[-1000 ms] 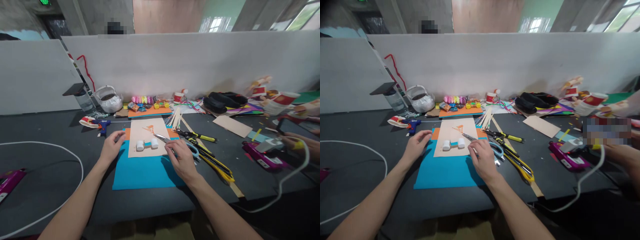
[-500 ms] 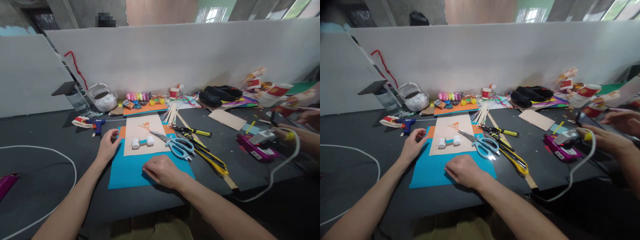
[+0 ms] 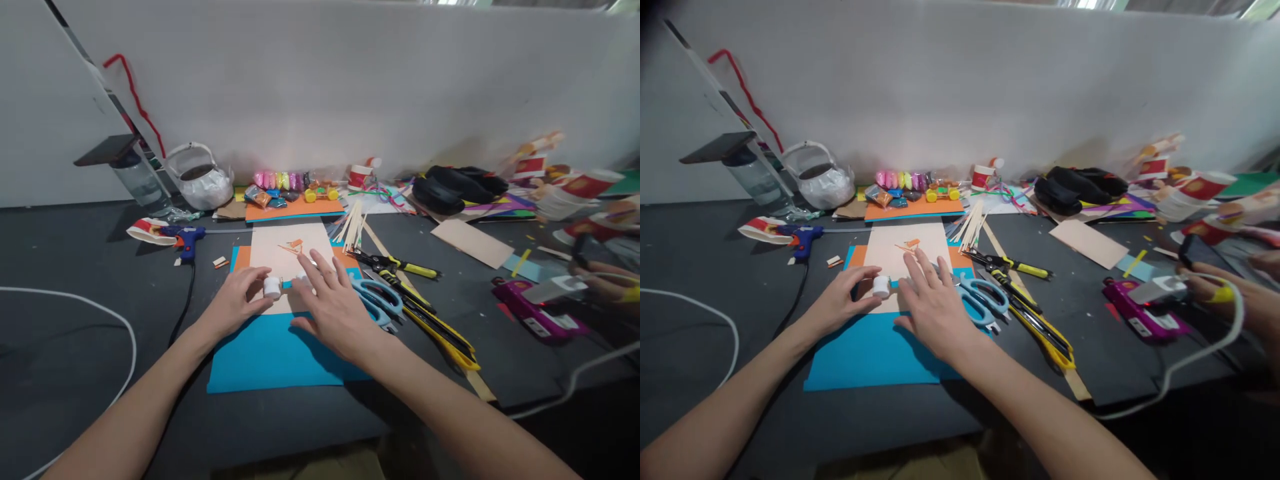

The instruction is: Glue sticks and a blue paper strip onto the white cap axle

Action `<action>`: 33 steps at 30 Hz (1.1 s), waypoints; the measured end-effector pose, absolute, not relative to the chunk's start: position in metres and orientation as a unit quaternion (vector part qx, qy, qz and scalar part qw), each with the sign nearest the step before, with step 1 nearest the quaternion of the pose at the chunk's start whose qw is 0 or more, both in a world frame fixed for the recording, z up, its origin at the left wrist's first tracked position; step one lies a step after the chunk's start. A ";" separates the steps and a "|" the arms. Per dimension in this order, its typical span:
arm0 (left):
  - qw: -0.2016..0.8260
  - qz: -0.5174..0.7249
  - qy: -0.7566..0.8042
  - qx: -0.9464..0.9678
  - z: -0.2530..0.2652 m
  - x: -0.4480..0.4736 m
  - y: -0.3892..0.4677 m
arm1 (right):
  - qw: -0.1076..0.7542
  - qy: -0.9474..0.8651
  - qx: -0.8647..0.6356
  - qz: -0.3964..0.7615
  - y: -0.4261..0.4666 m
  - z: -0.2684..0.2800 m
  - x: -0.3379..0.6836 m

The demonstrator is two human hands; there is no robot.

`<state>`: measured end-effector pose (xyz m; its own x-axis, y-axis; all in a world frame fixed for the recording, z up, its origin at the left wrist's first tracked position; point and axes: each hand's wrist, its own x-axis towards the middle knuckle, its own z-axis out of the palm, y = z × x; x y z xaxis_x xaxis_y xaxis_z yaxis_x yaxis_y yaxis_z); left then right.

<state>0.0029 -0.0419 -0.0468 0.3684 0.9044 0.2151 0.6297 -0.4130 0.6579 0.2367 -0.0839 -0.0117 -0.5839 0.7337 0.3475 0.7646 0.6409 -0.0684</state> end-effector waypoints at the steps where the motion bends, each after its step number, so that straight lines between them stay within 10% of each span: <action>1: 0.238 0.283 0.490 0.789 -0.047 0.003 -0.042 | 0.171 -0.890 -0.420 -0.045 -0.080 -0.015 0.233; 14: 0.233 0.281 0.504 0.783 -0.047 0.008 -0.049 | 0.151 -0.887 -0.436 -0.017 -0.078 -0.029 0.225; 24: 0.237 0.346 0.551 0.722 -0.033 -0.001 -0.052 | 0.503 -0.717 -0.477 0.070 -0.064 -0.004 0.261; 33: 0.212 0.374 0.578 0.694 -0.037 -0.008 -0.043 | 0.445 -0.750 -0.488 0.045 -0.053 -0.015 0.267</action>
<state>-0.0079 -0.0427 -0.0374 0.0515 0.9602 0.2746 0.6432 -0.2423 0.7264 0.2666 -0.0535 -0.0153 -0.1282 0.7714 0.6233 0.6911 0.5203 -0.5017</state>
